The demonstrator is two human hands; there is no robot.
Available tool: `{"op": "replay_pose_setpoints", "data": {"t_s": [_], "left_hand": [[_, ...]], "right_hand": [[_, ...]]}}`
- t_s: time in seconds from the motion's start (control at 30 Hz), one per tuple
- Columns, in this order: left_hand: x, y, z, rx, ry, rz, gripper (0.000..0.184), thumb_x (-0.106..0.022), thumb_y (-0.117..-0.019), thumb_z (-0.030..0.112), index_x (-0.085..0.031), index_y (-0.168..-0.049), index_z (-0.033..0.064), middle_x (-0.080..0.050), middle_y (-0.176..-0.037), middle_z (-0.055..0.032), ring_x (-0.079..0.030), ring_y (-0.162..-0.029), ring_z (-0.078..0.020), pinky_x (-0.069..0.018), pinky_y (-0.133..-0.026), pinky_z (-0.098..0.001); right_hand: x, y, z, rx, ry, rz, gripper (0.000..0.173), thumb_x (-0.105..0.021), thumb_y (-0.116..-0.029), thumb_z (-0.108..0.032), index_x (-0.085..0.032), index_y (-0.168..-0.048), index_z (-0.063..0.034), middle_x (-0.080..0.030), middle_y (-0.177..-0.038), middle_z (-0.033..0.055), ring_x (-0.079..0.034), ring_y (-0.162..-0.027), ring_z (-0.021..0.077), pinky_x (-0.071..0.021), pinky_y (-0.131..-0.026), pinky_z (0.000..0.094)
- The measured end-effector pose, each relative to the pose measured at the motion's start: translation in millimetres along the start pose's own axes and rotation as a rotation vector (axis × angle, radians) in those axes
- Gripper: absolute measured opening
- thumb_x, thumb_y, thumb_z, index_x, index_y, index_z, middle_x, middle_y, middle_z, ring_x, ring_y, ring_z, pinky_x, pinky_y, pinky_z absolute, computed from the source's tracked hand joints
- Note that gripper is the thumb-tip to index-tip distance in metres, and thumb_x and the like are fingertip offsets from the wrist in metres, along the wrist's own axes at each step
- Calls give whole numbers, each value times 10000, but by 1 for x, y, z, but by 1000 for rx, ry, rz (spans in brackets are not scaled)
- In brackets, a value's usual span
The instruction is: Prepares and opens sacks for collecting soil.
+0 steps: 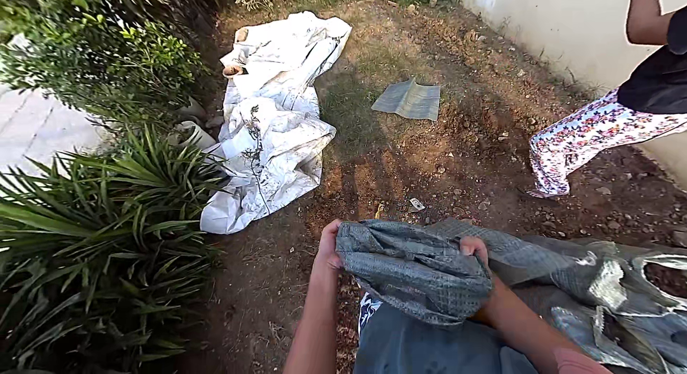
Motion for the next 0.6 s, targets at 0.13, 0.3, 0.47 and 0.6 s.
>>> {"op": "replay_pose_setpoints", "data": {"t_s": [0.13, 0.3, 0.47, 0.6], "left_hand": [[3, -16, -25, -22, -450, 133, 585, -324, -1071, 567, -687, -1059, 108, -738, -909, -95, -724, -834, -203, -614, -757, -426], [-33, 0, -8, -564, -1506, 18, 1018, -822, -785, 549, -377, -1577, 89, -523, -1501, -168, -512, -1378, -332, -451, -1113, -592], [-119, 11, -47, -700, -1757, -340, 679, -796, -881, 288, -532, -1480, 110, -611, -1415, -125, -594, -1309, -280, -496, -1092, -540], [-117, -11, -31, -589, -1627, 51, 293, -561, -984, 57, -609, -1266, -7, -722, -1047, -183, -720, -982, -329, -580, -884, -565]], "right_hand": [[-3, 7, -34, 96, 476, 221, 189, -756, -868, -408, -777, -929, -230, -764, -894, -134, -683, -858, -101, -524, -803, 74], [20, 7, -21, -410, 720, 383, 559, -893, -635, -222, -678, -1145, -145, -762, -994, -59, -717, -928, 39, -612, -865, 267], [19, -14, -12, -715, 914, 96, 483, -788, -676, -227, -662, -1124, -98, -738, -963, -89, -686, -900, -18, -586, -853, 227], [44, -41, -43, -564, 1501, 459, 455, -870, -805, -282, -695, -1141, -30, -731, -1033, 120, -708, -961, 221, -583, -882, 471]]}}
Point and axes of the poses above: each hand's wrist, its own y-axis away from the middle knuckle, its own x-axis out of the back of the hand, z = x × y, the point moved 7 cm from there along -y, towards the middle knuckle
